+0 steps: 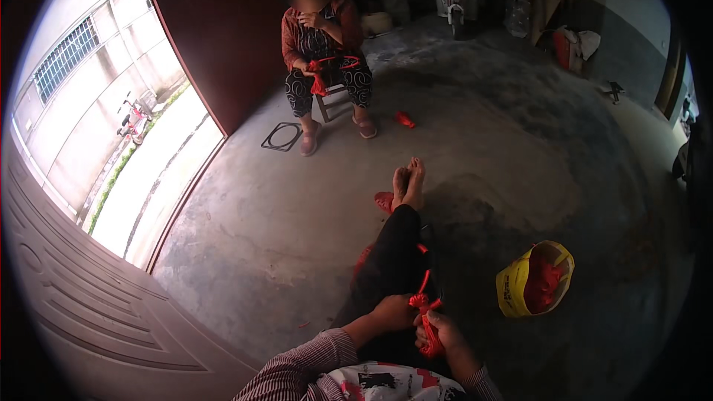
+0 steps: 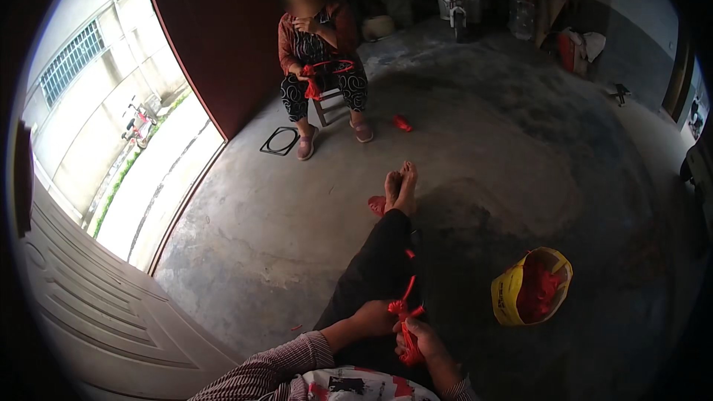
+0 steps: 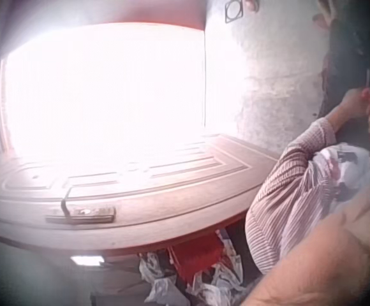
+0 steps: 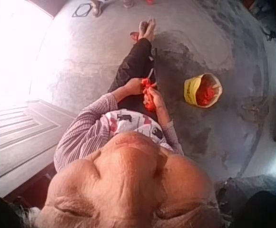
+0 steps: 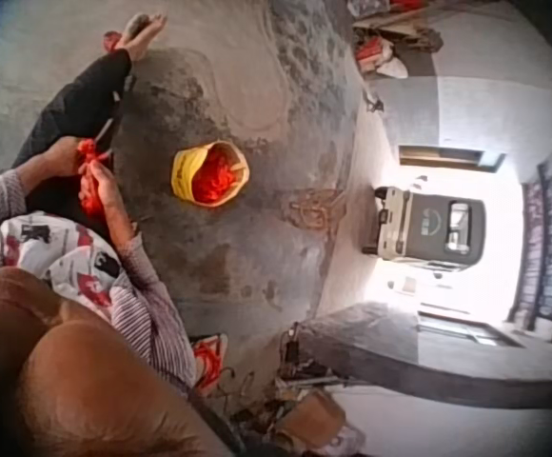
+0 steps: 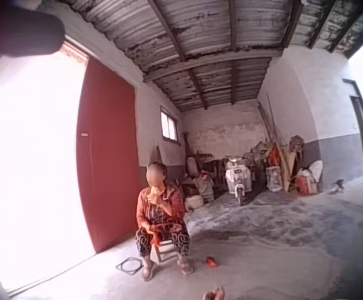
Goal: Wrapping red thread or twine tightly around a black plastic D-shaped handle or frame.
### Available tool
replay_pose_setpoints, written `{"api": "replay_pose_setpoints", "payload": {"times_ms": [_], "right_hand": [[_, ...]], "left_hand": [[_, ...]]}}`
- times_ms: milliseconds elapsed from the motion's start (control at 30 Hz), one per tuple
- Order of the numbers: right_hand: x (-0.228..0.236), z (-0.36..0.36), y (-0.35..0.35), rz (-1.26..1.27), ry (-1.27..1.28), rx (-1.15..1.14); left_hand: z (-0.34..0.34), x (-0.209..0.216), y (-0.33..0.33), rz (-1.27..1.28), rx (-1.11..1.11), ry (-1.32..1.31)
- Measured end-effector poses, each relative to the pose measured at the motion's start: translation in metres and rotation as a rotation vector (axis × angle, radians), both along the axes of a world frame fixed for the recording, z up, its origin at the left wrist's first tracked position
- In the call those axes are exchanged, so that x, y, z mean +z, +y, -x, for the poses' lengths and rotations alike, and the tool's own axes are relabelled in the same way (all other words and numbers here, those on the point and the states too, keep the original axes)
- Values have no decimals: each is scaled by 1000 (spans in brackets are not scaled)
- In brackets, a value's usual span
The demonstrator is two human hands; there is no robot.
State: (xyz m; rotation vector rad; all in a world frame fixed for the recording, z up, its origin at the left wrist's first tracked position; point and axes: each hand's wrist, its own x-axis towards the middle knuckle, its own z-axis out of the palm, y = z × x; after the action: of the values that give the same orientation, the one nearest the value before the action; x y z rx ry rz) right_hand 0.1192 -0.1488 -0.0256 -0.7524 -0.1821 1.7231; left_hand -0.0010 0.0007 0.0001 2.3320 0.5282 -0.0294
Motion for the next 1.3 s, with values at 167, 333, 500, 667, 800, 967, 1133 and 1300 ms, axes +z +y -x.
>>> {"api": "replay_pose_setpoints", "payload": {"times_ms": [167,333,500,667,800,967,1133,1300], "right_hand": [[5,1,0,12,-31,-11],[3,0,-1,10,-1,-21],[4,0,-1,18,-48,-27],[5,1,-1,39,-50,-40],[6,2,-1,31,-50,-37],[10,3,-1,35,-66,-44],[5,2,-2,24,-20,-51],[11,4,-1,31,-58,-54]], "left_hand": [[0,-5,1,11,-2,19],[0,-12,1,-1,-8,16],[-2,-14,1,8,-8,5],[-2,-9,0,1,-11,15],[-1,-9,0,-15,-16,29],[-1,-9,0,-19,-17,61],[-2,-9,0,-12,-11,54],[0,-12,-1,-7,1,37]]}}
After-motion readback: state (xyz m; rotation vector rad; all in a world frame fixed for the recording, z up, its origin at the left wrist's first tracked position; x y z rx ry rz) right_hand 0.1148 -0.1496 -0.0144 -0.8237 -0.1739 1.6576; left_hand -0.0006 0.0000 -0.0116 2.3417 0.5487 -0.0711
